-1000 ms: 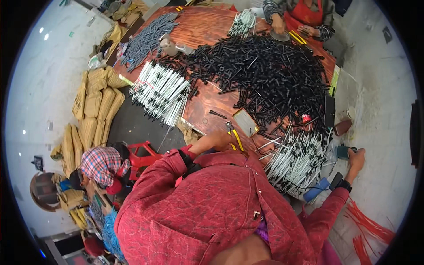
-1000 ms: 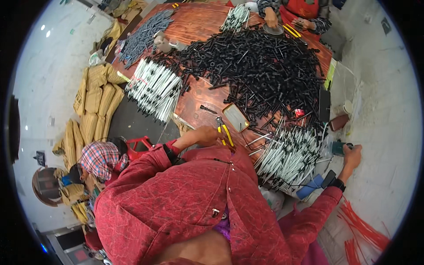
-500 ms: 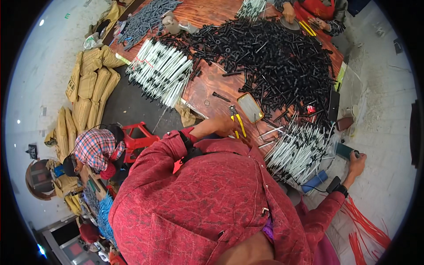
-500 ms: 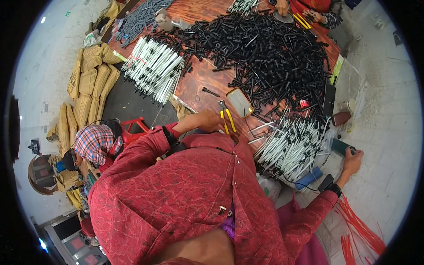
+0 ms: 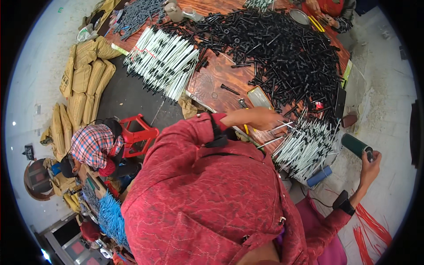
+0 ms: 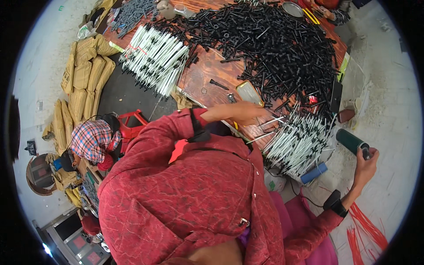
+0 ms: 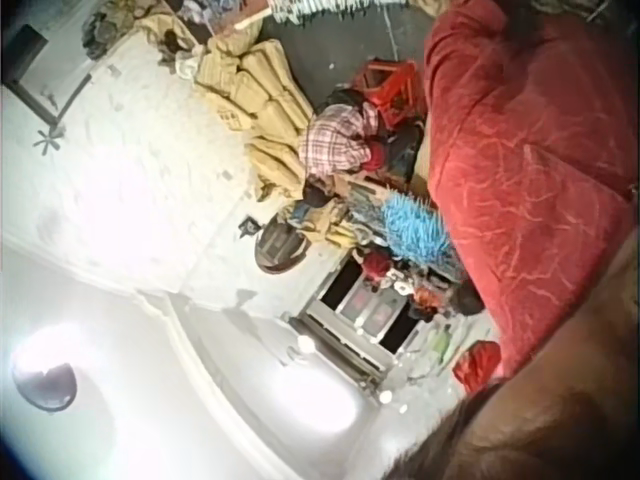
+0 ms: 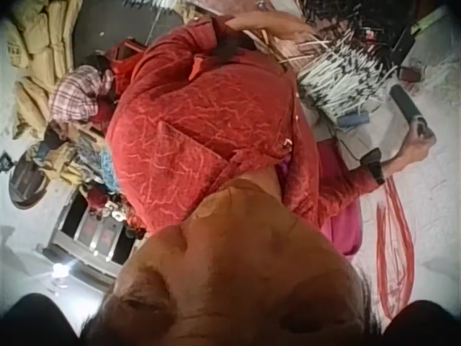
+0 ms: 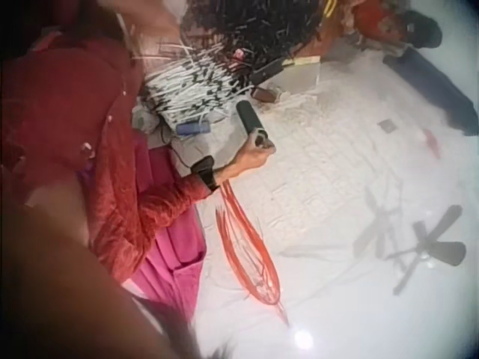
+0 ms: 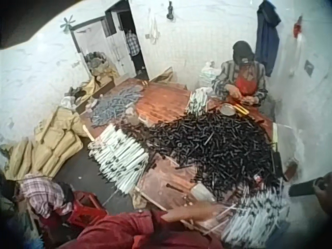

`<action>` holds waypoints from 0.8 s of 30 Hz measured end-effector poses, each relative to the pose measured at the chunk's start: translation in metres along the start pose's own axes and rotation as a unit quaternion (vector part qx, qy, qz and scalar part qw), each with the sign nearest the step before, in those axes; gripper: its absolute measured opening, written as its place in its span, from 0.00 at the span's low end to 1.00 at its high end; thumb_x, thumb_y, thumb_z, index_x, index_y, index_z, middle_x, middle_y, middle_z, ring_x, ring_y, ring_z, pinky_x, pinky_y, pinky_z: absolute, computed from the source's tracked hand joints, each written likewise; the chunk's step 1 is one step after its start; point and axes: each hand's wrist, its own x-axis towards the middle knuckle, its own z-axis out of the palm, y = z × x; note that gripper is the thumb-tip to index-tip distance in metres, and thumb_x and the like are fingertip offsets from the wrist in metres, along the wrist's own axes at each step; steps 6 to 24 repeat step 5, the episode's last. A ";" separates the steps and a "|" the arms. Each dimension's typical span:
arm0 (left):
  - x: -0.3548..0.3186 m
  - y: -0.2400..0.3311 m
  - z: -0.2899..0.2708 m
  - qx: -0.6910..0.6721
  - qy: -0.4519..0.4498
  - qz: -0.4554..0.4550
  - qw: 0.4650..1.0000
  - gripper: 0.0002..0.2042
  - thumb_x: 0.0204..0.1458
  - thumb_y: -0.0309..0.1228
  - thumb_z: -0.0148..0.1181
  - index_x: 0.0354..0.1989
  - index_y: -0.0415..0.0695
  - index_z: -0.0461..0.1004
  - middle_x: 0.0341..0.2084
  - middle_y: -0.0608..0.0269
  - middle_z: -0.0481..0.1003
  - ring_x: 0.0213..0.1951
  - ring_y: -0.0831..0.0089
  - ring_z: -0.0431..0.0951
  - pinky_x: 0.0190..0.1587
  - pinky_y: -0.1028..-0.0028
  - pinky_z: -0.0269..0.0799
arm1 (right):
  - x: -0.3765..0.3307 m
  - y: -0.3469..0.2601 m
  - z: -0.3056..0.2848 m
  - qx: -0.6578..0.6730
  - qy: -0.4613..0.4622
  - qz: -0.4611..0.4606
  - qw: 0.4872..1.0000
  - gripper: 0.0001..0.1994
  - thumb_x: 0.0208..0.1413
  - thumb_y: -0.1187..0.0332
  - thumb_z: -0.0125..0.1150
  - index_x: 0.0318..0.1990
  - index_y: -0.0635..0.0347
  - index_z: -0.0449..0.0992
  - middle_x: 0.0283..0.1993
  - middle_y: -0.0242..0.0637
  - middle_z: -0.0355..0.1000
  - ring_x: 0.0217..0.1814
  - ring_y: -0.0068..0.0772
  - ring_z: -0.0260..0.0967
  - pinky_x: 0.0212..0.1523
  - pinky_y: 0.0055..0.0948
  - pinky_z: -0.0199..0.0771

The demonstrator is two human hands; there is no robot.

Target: Cutting and organizing bundles of electrical wires on a production table.

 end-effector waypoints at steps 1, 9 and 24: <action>0.010 0.002 0.004 -0.042 0.083 0.044 0.995 0.38 0.51 0.33 0.63 0.71 0.51 0.52 0.56 0.44 0.69 0.57 0.46 0.70 0.54 0.53 0.70 | -0.008 -0.019 -0.013 0.016 -0.012 -0.014 1.000 0.23 0.52 0.53 0.71 0.47 0.56 0.70 0.38 0.47 0.79 0.40 0.47 0.79 0.42 0.42 0.74; 0.051 0.031 0.002 -0.059 0.207 0.108 0.971 0.49 0.45 0.41 0.71 0.74 0.53 0.45 0.64 0.47 0.60 0.61 0.37 0.65 0.62 0.51 0.64 | -0.032 -0.095 -0.050 0.054 -0.111 -0.020 0.992 0.23 0.52 0.53 0.71 0.48 0.55 0.70 0.40 0.51 0.79 0.44 0.47 0.79 0.45 0.42 0.74; 0.051 0.031 0.002 -0.059 0.207 0.108 0.971 0.49 0.45 0.41 0.71 0.74 0.53 0.45 0.64 0.47 0.60 0.61 0.37 0.65 0.62 0.51 0.64 | -0.032 -0.095 -0.050 0.054 -0.111 -0.020 0.992 0.23 0.52 0.53 0.71 0.48 0.55 0.70 0.40 0.51 0.79 0.44 0.47 0.79 0.45 0.42 0.74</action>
